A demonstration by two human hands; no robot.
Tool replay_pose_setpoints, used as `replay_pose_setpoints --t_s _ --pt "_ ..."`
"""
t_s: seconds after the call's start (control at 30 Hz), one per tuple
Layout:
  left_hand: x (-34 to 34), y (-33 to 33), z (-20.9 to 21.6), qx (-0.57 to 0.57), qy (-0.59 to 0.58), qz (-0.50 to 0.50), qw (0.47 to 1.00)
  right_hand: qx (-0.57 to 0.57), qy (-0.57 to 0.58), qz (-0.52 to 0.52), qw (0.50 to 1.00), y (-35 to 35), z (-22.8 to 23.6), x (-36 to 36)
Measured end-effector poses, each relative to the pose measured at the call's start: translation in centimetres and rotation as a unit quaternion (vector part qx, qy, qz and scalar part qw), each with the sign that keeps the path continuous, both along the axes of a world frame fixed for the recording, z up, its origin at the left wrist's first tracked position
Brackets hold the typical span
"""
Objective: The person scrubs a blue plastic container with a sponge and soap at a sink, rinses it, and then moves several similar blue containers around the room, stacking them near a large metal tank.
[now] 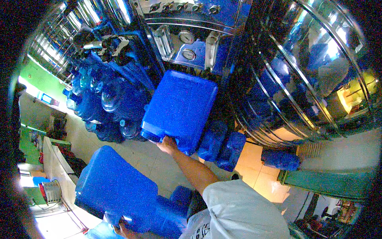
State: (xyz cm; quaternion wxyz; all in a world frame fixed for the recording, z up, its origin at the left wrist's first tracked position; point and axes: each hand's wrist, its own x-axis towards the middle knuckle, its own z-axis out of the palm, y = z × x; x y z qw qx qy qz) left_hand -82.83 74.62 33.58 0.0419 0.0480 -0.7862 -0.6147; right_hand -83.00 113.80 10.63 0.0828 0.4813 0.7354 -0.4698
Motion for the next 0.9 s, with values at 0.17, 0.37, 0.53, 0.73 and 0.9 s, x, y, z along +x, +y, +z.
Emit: replay_pose_setpoints --t_s 0.17,0.37,0.53,0.73,0.9 --pt "0.6 1.2 0.3 0.002 -0.006 -0.024 1.0 0.005 0.14 -0.065 0.988 -0.4 2.0 2.1" --pt "1.1 3.1 1.0 -0.008 -0.026 -0.074 0.997 -0.104 0.314 -0.099 0.939 -2.0 2.5 10.5" --pt "3.5 6.7 2.8 -0.025 -0.079 -0.16 0.984 -0.079 0.293 -0.129 0.944 -5.1 3.8 24.9" --pt "14.0 16.3 -1.8 -0.024 -0.244 -0.407 0.88 -0.421 0.265 -0.431 0.752 -5.6 5.8 42.6" --pt "26.4 23.4 -9.5 0.039 -0.348 -0.439 0.828 -0.258 0.215 -0.481 0.81 -0.5 1.2 49.6"
